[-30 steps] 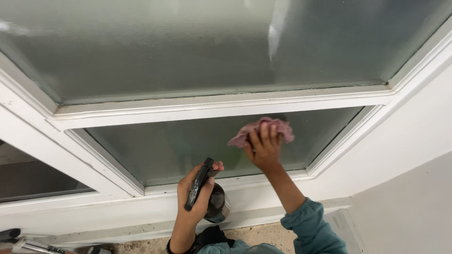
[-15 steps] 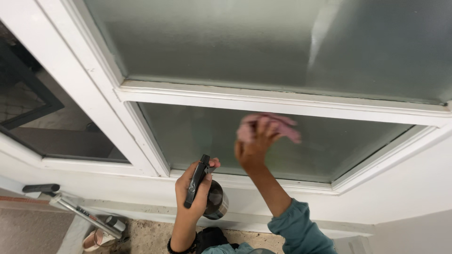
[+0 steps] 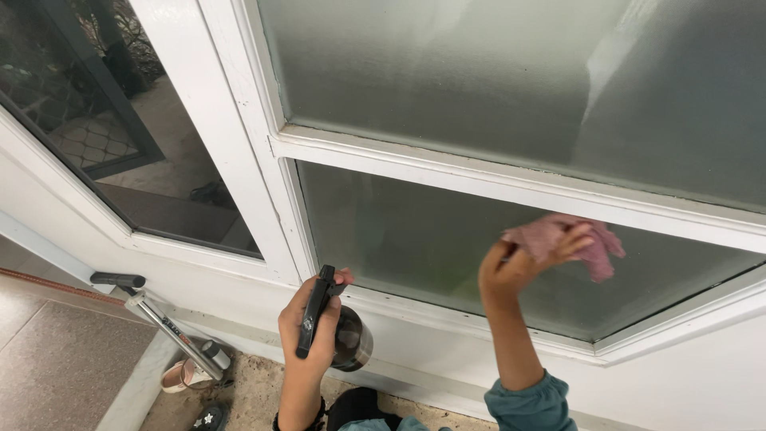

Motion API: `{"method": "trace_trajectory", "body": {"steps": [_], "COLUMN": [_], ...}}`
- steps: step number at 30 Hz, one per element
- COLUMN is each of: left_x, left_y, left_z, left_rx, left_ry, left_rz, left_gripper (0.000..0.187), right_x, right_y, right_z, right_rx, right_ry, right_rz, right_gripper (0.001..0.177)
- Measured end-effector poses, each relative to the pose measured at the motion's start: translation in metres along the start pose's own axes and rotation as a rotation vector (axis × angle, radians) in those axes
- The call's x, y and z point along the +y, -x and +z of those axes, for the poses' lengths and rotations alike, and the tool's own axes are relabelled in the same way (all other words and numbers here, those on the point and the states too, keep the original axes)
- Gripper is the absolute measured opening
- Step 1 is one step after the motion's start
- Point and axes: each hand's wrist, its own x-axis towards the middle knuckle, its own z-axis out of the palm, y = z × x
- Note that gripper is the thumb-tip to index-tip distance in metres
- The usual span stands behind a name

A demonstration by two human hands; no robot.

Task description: The person wipes the glass panes of a white window frame by hand using a cloth while holding a spray bottle.

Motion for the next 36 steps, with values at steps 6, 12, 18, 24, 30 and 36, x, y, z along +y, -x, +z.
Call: {"method": "trace_trajectory", "body": {"steps": [6,12,18,24,30,36], "left_x": [0.009,0.013,0.02,0.026,0.029,0.04], "left_y": [0.0,-0.003,-0.011,-0.021,-0.044,-0.068], "left_z": [0.005,0.01,0.002,-0.012,-0.021,-0.03], "left_rx": [-0.01,-0.04,-0.048,-0.037,-0.028,-0.059], "left_ry": [-0.016,0.047,0.023,0.03,0.01,-0.002], "left_rz": [0.006,0.042,0.038,0.065,0.053,-0.018], "left_gripper": [0.029,0.027,0.027,0.027,0.027,0.026], "right_x": [-0.068,-0.064,-0.026,-0.088,-0.168,-0.163], "right_y": [0.006,-0.001,0.014,0.026,0.018,0.007], "right_z": [0.03,0.037,0.031,0.085,0.112,0.096], "right_rx": [-0.491,-0.526,-0.12,-0.288,-0.412,-0.415], "right_ry": [0.051,0.089,0.04,0.05,0.079,0.035], "right_rz": [-0.378,-0.568,-0.074,-0.139,-0.388,-0.353], "right_gripper": [0.054,0.052,0.064,0.063,0.061,0.057]}}
